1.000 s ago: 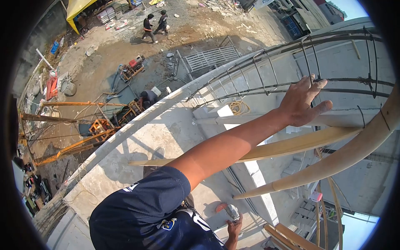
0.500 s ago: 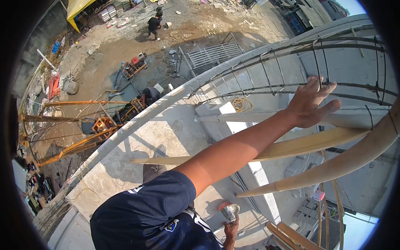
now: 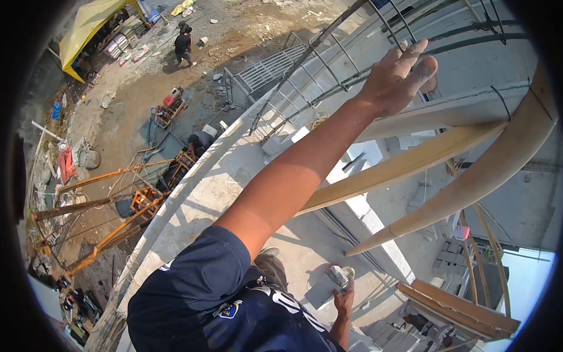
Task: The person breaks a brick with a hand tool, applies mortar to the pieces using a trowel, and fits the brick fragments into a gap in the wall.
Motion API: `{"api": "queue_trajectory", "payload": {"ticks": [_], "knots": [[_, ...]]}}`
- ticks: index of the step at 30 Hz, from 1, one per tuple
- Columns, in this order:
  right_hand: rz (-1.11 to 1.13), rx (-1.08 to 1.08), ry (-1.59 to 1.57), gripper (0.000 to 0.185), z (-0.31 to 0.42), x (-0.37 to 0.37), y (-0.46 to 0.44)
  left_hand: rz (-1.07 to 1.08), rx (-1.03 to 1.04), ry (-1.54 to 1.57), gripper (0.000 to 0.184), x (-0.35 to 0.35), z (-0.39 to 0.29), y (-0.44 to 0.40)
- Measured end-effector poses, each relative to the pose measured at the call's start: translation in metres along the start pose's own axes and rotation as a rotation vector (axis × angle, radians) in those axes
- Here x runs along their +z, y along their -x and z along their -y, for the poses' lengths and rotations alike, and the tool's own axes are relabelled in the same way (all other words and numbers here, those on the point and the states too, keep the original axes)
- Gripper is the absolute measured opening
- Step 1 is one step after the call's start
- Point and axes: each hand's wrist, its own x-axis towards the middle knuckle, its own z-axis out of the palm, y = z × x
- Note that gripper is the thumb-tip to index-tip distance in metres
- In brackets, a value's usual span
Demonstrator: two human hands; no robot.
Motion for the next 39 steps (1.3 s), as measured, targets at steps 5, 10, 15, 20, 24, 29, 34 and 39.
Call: {"api": "queue_trajectory", "payload": {"ticks": [5, 10, 15, 20, 24, 29, 34, 39], "knots": [[-0.082, -0.011, -0.040, 0.086, 0.068, 0.000, 0.002, 0.081, 0.102, 0.049, 0.099, -0.031, -0.013, 0.000], [-0.075, 0.066, -0.249, 0.081, 0.114, -0.016, -0.005, 0.095, 0.072, 0.015, 0.094, -0.049, 0.007, -0.015], [-0.108, -0.103, -0.208, 0.081, 0.167, -0.020, 0.000, 0.088, 0.048, -0.023, 0.090, -0.077, 0.019, -0.036], [-0.194, -0.317, 0.185, 0.076, 0.206, -0.005, 0.013, 0.089, 0.003, 0.012, 0.089, -0.089, 0.014, -0.036], [-0.229, -0.365, 0.114, 0.076, 0.184, 0.008, 0.017, 0.051, 0.137, -0.108, 0.090, -0.071, -0.018, -0.012], [-0.198, -0.340, 0.068, 0.077, 0.152, 0.028, 0.024, 0.043, 0.062, -0.121, 0.098, -0.096, -0.017, -0.022], [-0.197, -0.321, 0.069, 0.082, 0.122, 0.032, 0.037, 0.057, -0.076, -0.136, 0.106, -0.112, -0.012, -0.020], [-0.269, -0.317, -0.024, 0.081, 0.083, 0.025, 0.045, 0.099, -0.115, 0.099, 0.098, -0.108, -0.062, 0.060]]}}
